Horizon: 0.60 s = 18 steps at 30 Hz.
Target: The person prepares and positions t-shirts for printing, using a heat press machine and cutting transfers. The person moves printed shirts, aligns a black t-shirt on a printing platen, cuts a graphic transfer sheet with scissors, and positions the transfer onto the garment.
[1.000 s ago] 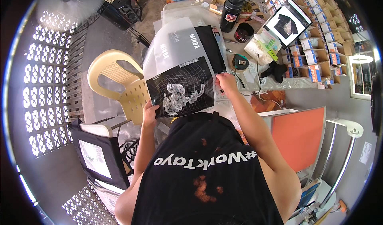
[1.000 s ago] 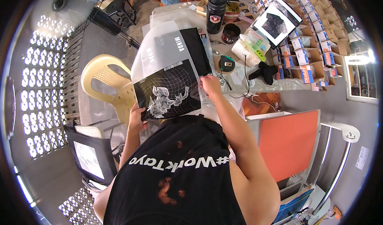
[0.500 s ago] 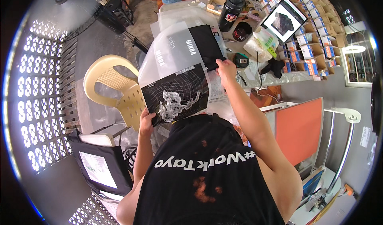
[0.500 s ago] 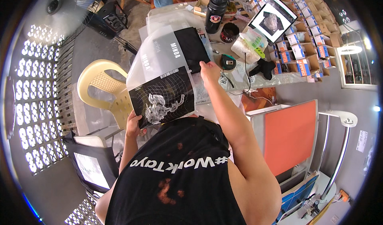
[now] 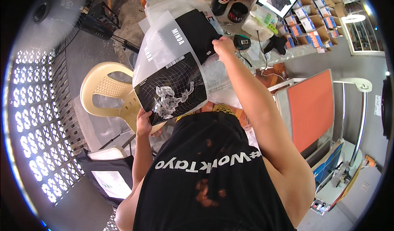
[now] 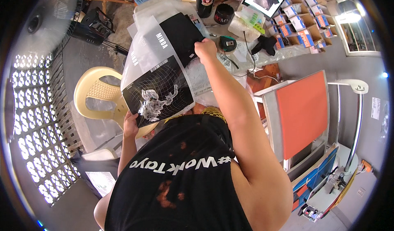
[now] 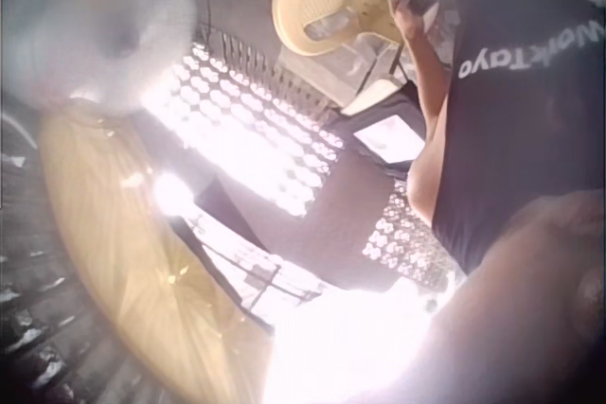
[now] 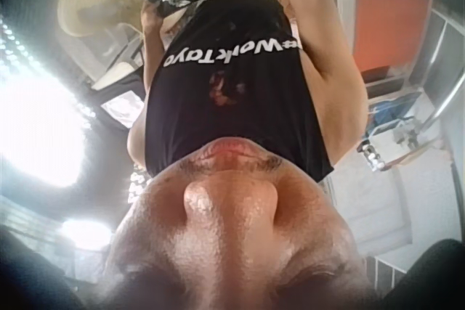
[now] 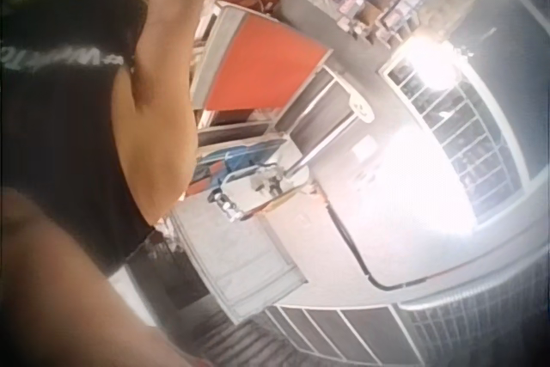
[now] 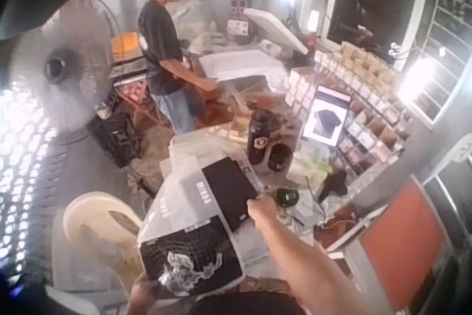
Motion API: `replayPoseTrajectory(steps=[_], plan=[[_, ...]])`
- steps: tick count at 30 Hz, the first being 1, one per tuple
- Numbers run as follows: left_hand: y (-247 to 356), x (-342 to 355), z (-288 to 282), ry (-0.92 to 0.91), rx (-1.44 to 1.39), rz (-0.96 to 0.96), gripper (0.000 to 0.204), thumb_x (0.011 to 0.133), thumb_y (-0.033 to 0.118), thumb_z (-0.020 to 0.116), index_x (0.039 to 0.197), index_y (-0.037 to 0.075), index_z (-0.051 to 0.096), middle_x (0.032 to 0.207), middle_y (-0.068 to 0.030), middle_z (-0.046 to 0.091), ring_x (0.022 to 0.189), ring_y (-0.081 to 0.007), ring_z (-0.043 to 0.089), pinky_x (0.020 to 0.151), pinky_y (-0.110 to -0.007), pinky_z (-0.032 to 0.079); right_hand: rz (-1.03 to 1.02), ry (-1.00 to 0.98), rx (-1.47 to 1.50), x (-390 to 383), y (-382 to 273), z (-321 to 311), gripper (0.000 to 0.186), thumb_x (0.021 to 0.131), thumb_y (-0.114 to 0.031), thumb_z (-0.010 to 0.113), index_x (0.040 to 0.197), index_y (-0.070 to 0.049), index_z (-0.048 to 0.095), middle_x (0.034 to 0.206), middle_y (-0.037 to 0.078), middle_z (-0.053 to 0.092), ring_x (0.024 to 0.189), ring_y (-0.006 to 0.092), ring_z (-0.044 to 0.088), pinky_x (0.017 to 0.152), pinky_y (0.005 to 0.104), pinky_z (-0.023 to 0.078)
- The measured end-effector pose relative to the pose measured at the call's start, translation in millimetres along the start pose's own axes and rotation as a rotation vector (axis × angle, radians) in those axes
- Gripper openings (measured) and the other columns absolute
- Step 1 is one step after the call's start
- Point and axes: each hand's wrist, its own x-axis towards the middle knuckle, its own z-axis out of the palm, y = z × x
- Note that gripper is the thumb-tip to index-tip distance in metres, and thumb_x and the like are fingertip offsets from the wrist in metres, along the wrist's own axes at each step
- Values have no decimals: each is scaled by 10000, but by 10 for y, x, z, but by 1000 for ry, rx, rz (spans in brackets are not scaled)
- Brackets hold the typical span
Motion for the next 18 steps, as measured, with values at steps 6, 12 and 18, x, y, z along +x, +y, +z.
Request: replayPoseTrajectory(steps=[6, 12, 18], plan=[[80, 79, -176, -38, 34, -25, 476, 838, -95, 456, 1300, -9, 528, 1311, -129, 599, 1200, -242, 577, 1069, -391, 427, -395, 269, 109, -171, -505, -160, 264, 700, -181, 677, 651, -13, 479, 642, 151, 544, 631, 301, 558, 619, 427, 453], [39, 129, -112, -82, 25, -2, 463, 870, -102, 495, 1324, -8, 509, 1300, -130, 606, 1177, -240, 596, 1036, -384, 463, -852, 384, -23, -1292, -1559, -1515, 287, 723, -124, 692, 651, -46, 425, 569, 46, 450, 547, 126, 421, 512, 336, 373], [-227, 434, 720, -171, 68, 33, 403, 902, -99, 501, 1295, -13, 520, 1251, -120, 626, 1130, -237, 612, 1016, -371, 474, -1078, 562, -92, -2281, -1141, -2828, 266, 681, -12, 626, 709, -41, 363, 643, 29, 367, 588, 148, 313, 522, 277, 318]])
